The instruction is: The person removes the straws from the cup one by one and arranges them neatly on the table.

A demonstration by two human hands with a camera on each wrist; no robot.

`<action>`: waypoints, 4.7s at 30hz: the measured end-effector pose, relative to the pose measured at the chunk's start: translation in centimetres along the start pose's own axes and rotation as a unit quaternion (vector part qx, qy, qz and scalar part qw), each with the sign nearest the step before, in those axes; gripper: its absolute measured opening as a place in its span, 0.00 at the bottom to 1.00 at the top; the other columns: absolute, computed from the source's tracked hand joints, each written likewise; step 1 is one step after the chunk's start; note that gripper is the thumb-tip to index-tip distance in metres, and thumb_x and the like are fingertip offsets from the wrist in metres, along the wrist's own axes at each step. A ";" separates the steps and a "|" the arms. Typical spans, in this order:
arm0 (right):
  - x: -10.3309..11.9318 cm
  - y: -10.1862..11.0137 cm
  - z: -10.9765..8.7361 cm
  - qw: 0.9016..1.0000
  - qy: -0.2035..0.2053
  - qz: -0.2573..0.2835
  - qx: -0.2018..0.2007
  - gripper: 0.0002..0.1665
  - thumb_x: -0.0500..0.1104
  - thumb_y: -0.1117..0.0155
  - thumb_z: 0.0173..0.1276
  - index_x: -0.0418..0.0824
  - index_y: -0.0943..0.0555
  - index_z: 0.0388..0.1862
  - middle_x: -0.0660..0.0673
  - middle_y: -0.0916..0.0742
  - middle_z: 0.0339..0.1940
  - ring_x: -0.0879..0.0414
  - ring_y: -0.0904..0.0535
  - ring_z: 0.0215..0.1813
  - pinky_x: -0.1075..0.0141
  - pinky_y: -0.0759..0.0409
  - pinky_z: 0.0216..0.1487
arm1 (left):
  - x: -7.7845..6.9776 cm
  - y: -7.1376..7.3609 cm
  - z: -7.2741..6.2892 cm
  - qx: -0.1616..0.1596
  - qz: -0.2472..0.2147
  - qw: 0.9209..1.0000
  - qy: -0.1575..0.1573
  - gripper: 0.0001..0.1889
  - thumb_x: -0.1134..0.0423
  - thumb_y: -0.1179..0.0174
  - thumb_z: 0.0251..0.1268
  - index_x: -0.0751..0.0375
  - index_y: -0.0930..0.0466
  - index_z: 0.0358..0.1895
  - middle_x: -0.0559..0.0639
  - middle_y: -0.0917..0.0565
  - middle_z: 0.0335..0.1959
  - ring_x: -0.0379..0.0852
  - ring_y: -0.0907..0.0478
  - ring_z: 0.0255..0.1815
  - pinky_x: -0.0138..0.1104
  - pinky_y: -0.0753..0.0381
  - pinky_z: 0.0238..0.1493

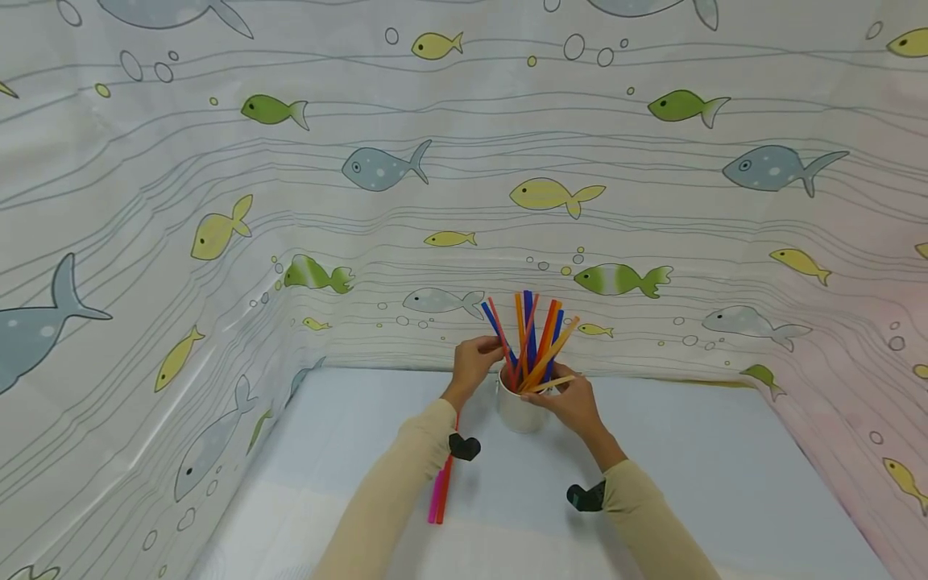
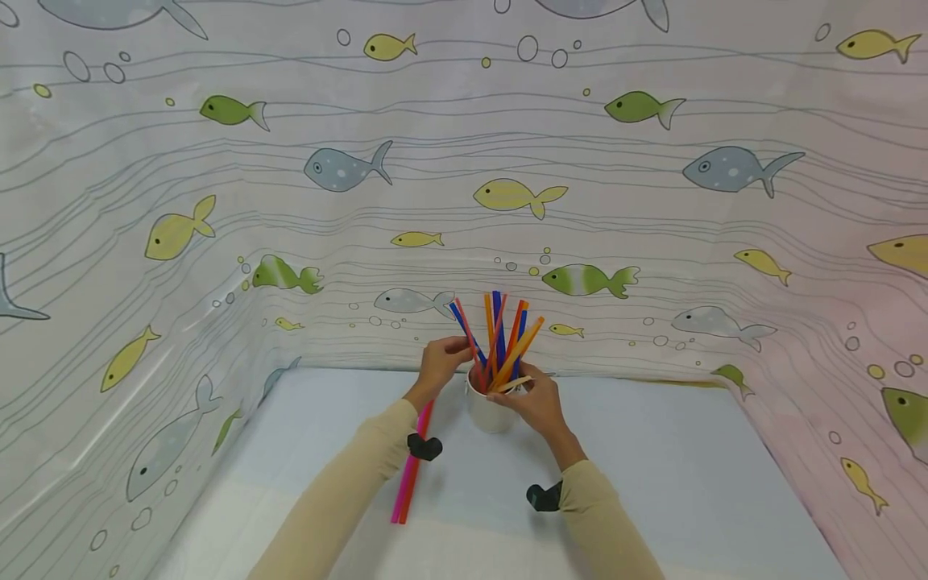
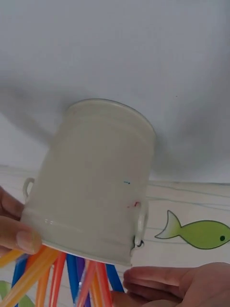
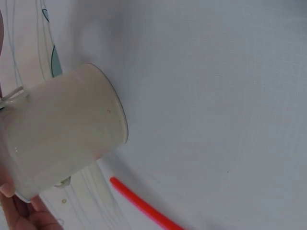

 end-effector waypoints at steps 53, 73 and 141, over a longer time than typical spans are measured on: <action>0.4 0.0 -0.3 0.999 -0.033 -0.028 0.012 0.44 0.56 0.20 0.49 0.41 0.24 0.63 0.43 0.17 0.57 0.45 0.24 0.63 0.50 0.27 0.63 | -5.3 9.7 0.6 -0.096 -0.097 0.988 -0.074 0.15 0.63 0.35 0.65 0.73 0.17 0.47 0.60 0.13 0.39 0.56 0.14 0.41 0.38 0.16 0.45; 0.7 0.2 -0.2 0.999 -0.018 -0.030 0.008 0.43 0.52 0.19 0.51 0.39 0.24 0.63 0.42 0.17 0.56 0.44 0.23 0.62 0.50 0.26 0.62 | -3.0 13.0 -1.0 -0.092 -0.101 0.990 -0.023 0.18 0.61 0.40 0.70 0.74 0.20 0.53 0.70 0.18 0.47 0.59 0.16 0.45 0.38 0.15 0.45; 0.4 0.1 -0.1 0.999 -0.028 -0.031 0.010 0.48 0.60 0.20 0.48 0.39 0.25 0.65 0.42 0.17 0.57 0.45 0.24 0.63 0.50 0.26 0.62 | 9.8 9.7 -10.7 -0.020 0.064 0.991 0.120 0.14 0.56 0.30 0.60 0.62 0.13 0.43 0.49 0.13 0.32 0.41 0.19 0.29 0.30 0.16 0.33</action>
Point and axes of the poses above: each hand's wrist, its own z-axis towards the middle knuckle, its own y-axis out of the back of the hand, x = y × z, the point moved 1 cm from there along z, towards the middle knuckle
